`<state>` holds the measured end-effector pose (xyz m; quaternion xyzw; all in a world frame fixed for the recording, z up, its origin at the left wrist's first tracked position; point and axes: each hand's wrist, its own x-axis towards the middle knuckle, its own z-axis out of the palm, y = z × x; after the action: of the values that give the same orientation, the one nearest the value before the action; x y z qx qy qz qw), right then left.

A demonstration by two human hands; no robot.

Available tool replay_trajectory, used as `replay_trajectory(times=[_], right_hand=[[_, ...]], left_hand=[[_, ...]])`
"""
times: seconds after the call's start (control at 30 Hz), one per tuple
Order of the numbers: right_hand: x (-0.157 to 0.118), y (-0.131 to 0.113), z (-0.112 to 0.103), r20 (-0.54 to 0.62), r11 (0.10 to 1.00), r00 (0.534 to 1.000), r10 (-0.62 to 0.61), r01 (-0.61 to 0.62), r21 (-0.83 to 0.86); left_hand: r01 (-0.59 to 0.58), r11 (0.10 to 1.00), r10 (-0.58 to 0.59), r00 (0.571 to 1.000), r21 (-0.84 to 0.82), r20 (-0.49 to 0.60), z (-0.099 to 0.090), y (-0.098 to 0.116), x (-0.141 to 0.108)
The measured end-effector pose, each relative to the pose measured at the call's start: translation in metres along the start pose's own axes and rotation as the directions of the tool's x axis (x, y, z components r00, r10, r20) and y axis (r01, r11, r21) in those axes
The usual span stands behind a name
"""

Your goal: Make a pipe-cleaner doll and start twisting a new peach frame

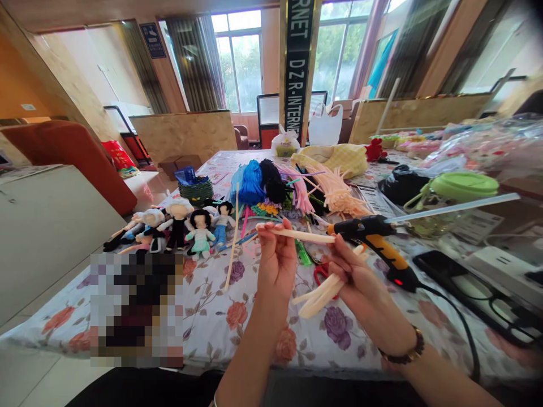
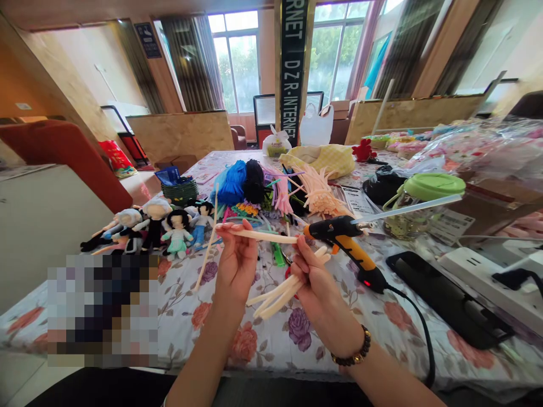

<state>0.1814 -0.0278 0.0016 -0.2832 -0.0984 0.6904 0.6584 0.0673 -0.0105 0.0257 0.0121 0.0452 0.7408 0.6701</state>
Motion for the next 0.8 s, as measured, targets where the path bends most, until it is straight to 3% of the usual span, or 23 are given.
replay_trajectory(times=[0.27,0.5,0.8], right_hand=[[0.003,0.001,-0.001,-0.046,1.000,0.999,-0.010,0.011,0.016],[0.005,0.004,-0.002,-0.026,1.000,1.000,-0.016,0.016,0.025],[0.004,0.008,0.000,-0.033,0.999,0.999,-0.016,0.017,0.044]], left_hand=[[-0.015,0.998,0.020,0.997,0.064,-0.069,-0.005,0.000,0.000],[-0.056,0.995,0.052,0.997,0.076,0.057,-0.010,0.005,0.002],[-0.078,0.994,0.082,0.996,0.074,-0.047,-0.009,0.009,-0.002]])
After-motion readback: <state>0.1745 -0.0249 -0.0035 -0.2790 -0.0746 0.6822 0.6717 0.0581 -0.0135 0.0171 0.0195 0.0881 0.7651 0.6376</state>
